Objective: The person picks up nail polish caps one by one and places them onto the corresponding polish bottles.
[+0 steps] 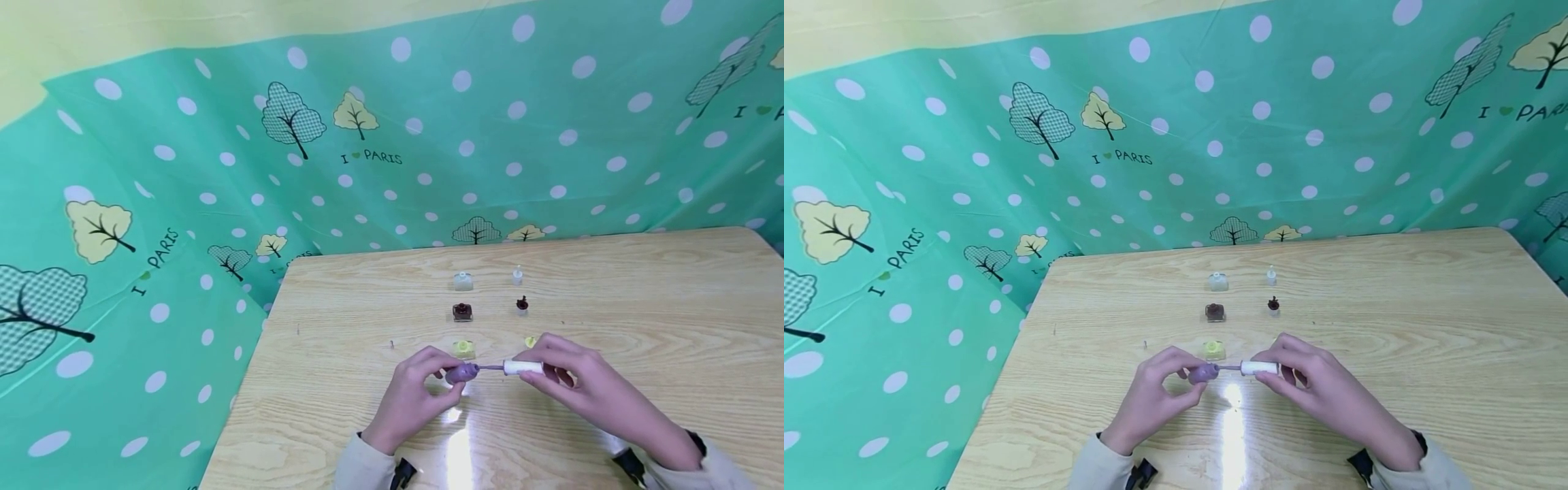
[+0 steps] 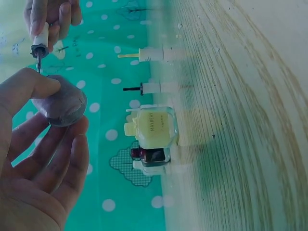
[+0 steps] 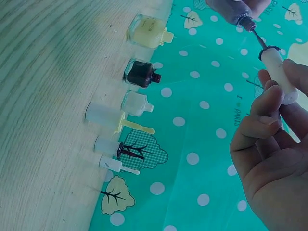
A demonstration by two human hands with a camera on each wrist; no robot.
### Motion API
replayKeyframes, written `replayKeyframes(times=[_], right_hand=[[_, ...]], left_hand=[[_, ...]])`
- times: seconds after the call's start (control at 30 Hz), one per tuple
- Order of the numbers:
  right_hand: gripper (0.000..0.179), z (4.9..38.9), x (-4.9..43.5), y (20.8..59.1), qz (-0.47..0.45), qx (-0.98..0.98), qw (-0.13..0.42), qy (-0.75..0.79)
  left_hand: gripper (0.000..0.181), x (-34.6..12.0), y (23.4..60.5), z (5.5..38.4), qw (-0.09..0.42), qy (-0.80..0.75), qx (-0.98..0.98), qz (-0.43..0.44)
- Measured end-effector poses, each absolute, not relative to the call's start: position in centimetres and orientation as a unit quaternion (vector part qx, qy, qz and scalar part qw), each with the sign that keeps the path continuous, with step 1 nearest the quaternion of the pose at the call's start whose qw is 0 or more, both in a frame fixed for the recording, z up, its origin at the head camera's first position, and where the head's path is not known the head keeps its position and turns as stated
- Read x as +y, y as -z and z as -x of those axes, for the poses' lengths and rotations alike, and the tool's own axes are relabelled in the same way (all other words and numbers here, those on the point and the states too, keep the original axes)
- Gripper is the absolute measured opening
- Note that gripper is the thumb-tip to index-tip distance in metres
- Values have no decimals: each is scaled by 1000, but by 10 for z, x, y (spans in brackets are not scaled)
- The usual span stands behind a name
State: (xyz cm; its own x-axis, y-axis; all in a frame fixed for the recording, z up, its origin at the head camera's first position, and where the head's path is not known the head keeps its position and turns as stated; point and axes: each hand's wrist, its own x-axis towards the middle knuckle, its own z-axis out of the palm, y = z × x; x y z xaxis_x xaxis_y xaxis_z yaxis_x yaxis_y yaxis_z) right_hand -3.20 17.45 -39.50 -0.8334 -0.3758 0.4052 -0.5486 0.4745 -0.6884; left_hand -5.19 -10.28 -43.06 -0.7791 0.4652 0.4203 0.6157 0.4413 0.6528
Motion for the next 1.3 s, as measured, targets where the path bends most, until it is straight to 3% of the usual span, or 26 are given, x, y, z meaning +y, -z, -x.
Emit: replayKeyframes(times=[0.77, 1.3], right_hand=[[26, 36, 165, 398, -312, -855, 92, -405], [22, 39, 160, 400, -310, -858, 67, -405]], left_hand=[[24, -96, 430, 48, 82, 405, -847, 335], [23, -90, 427, 48, 108, 378, -847, 358]])
